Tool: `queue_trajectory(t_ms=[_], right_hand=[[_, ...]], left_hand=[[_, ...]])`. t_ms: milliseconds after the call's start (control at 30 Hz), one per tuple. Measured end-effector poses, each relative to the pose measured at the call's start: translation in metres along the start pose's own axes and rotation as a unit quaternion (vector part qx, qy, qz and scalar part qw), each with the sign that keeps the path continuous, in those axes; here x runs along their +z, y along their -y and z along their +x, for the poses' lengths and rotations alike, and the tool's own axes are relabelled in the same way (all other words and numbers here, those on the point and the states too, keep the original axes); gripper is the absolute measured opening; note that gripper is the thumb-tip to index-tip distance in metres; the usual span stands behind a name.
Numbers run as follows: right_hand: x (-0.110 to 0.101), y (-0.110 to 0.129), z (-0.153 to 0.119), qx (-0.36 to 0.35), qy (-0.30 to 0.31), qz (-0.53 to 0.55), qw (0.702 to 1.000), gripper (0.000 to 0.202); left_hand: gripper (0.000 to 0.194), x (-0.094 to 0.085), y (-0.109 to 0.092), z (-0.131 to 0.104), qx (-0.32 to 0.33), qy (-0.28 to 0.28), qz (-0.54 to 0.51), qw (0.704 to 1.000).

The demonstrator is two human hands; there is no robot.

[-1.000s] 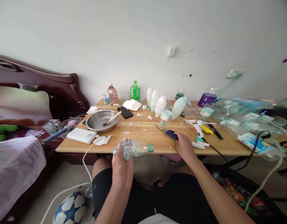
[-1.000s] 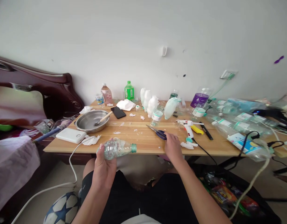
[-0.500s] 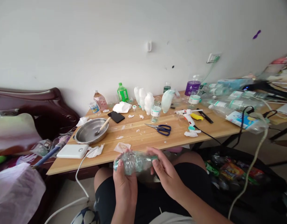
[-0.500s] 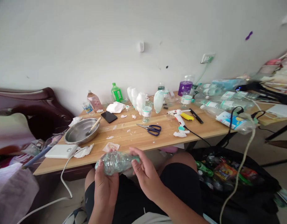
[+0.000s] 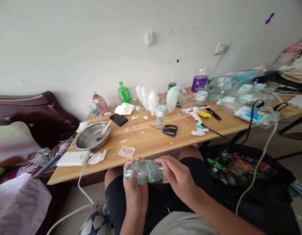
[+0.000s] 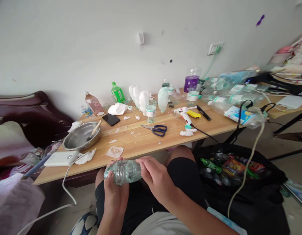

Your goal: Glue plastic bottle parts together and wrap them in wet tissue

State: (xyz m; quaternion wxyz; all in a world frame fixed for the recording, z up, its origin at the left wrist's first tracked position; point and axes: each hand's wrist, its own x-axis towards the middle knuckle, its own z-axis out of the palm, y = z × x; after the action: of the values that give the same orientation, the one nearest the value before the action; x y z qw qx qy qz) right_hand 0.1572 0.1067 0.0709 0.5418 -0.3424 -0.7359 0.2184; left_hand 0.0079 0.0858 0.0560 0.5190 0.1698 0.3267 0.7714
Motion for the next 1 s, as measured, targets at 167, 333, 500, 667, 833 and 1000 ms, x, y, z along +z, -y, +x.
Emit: queue_trajectory(t_ms=[167, 333, 500, 667, 833, 1000], right_hand=[[-0.002, -0.003, 0.004, -0.017, 0.006, -0.006, 1.0, 0.027], [-0.005, -0.001, 0.007, -0.009, 0.02, 0.0, 1.0, 0.025], [-0.017, -0.001, 0.013, -0.003, 0.025, -0.012, 1.0, 0.023], [-0.027, -0.004, 0.011, -0.012, 0.014, -0.035, 0.999, 0.025], [-0.025, -0.008, -0.003, 0.01, 0.026, -0.013, 1.0, 0.028], [-0.031, -0.014, -0.017, -0.024, 0.037, 0.006, 0.999, 0.036]], left_hand=[[0.034, 0.004, -0.002, -0.002, 0.017, 0.011, 0.019, 1.0], [0.034, 0.007, -0.004, 0.0, 0.012, 0.035, 0.021, 0.999], [0.041, -0.006, -0.009, 0.013, 0.049, 0.088, 0.154, 0.983], [0.052, -0.023, -0.014, 0.021, 0.023, 0.135, 0.233, 0.963], [0.07, -0.029, -0.02, 0.017, -0.008, 0.166, 0.203, 0.965], [0.065, -0.038, -0.032, 0.016, 0.002, 0.153, 0.235, 0.96]])
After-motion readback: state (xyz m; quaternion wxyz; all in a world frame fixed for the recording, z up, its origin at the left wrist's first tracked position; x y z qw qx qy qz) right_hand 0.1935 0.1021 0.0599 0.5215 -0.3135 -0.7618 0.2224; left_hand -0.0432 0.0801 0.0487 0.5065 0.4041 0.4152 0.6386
